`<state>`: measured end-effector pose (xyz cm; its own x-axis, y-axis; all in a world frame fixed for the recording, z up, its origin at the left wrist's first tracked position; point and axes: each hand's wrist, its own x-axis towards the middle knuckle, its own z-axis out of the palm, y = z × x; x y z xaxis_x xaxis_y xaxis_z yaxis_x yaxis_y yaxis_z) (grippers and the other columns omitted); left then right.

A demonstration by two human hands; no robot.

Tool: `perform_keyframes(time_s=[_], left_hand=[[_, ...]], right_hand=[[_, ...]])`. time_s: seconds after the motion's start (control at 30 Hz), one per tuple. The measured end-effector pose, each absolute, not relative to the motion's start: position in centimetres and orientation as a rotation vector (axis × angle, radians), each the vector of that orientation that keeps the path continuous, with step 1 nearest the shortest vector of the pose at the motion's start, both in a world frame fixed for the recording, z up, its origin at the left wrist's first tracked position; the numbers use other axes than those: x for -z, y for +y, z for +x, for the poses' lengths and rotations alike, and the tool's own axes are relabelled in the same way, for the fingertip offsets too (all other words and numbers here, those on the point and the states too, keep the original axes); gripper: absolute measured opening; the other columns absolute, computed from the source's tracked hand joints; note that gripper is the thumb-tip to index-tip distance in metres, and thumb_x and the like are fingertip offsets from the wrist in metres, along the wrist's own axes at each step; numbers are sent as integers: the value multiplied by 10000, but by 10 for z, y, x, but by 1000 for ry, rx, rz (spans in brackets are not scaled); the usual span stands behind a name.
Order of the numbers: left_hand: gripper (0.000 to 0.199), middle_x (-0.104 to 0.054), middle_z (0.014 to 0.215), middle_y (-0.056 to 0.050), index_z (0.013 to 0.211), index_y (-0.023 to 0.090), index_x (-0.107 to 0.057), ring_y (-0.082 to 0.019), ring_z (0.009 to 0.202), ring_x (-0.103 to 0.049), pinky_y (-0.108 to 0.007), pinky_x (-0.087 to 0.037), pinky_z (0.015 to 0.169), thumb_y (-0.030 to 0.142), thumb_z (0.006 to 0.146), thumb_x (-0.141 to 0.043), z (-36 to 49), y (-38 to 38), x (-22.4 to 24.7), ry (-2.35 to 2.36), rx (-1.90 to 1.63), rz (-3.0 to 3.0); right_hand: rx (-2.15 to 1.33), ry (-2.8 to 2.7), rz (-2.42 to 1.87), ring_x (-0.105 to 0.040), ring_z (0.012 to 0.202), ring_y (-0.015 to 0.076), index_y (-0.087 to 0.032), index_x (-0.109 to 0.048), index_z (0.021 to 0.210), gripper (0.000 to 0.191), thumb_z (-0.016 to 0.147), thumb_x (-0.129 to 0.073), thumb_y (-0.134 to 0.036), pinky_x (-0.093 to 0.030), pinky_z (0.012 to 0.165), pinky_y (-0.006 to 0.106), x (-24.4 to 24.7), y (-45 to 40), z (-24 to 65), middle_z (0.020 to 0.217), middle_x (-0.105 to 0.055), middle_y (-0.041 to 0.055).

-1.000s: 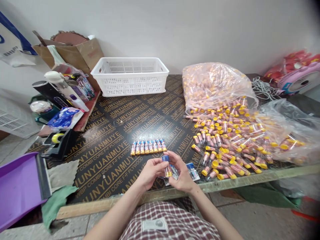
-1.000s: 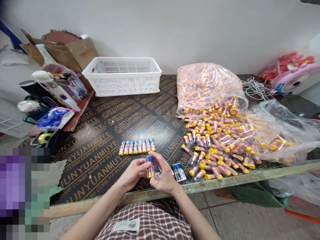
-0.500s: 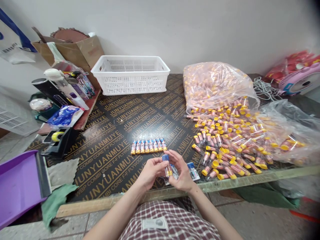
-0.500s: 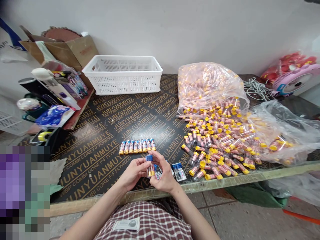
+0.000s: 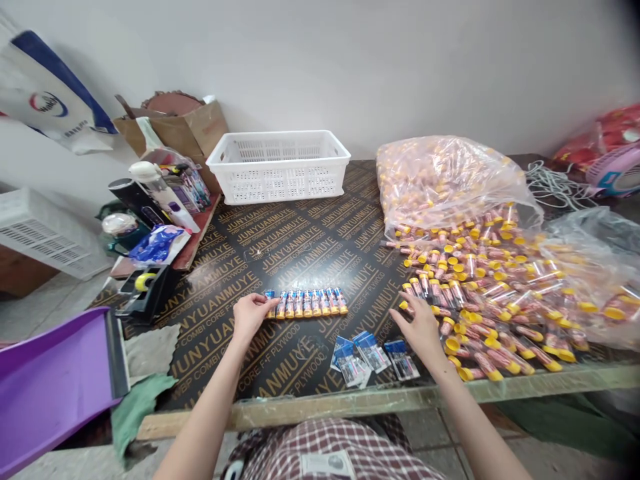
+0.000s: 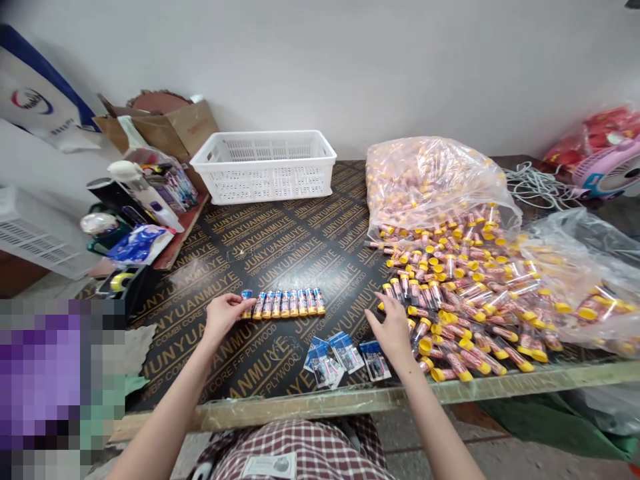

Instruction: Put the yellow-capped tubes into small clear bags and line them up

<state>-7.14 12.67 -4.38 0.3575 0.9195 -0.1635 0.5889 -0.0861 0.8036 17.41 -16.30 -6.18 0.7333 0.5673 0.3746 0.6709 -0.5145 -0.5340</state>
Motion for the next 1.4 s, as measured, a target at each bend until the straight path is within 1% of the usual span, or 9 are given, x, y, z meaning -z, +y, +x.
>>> perform_keyframes(time_s=[0.17,0.3,0.43,0.5,0.6,0.77,0.87,1.17,1.4], left_hand=[[372,-658,628,-72,620,177,-648,-224,651,-599,-291,-379,616,548,620,-664,-73,137,59,1357,-361,2027],[528,-624,595,-89,586,181,-652,-226,634,-563,-297,-329,594,588,813,-404,-70,131,53,1308,-265,2227],[437,-646,799,-102,778,174,-693,-215,733,-563,-292,-350,668,468,872,-383,-62,97,42,1286,-572,2367],[354,-638,785,-80,758,178,-678,-193,729,-558,-281,-359,689,415,865,-436,-53,64,42,1081,-583,2347],[232,-638,756,-48,732,195,-665,-183,697,-562,-269,-350,646,417,765,-607,-39,13,51,712,-225,2289],[119,-630,747,-25,715,194,-633,-183,712,-560,-263,-330,636,291,691,-698,-30,-20,67,707,-71,2259],[59,-643,720,-24,686,192,-633,-175,697,-560,-261,-334,643,228,728,-652,-31,-17,66,711,-77,2225],[90,-668,776,-46,837,224,-649,-205,753,-590,-282,-347,693,204,771,-591,-36,-20,64,702,-104,2287],[132,-566,656,7,645,194,-528,-147,647,-522,-255,-369,632,238,707,-636,-35,-16,56,750,-337,1951]], right_hand=[[270,-975,-2546,-529,884,268,-152,-610,1066,319,816,-523,-329,-421,794,393,81,-175,196,947,-616,118],[287,-976,-2626,-503,840,277,-148,-636,1022,275,813,-526,-287,-392,782,403,83,-177,196,899,-620,124],[283,-992,-2662,-500,833,274,-156,-639,1026,261,808,-538,-257,-384,772,396,82,-176,199,868,-613,125],[274,-1002,-2655,-508,825,267,-168,-637,1032,254,817,-529,-250,-389,768,388,80,-173,199,838,-608,114],[262,-1004,-2614,-531,831,265,-167,-611,1096,290,858,-467,-250,-409,765,389,75,-167,196,846,-612,119],[221,-995,-2407,-561,990,245,-173,-467,1285,400,926,-324,-278,-441,860,400,56,-163,179,1092,-605,134],[40,-900,-2119,-572,1026,233,-197,-544,1194,359,921,-363,-341,-454,882,405,41,-163,160,1133,-612,106],[-302,-709,-1871,-625,783,197,-176,-635,1001,297,832,-554,-406,-511,708,330,27,-154,110,950,-684,82],[-309,-617,-1678,-639,845,195,-186,-661,931,235,776,-639,-361,-545,749,335,28,-150,98,1001,-640,82]])
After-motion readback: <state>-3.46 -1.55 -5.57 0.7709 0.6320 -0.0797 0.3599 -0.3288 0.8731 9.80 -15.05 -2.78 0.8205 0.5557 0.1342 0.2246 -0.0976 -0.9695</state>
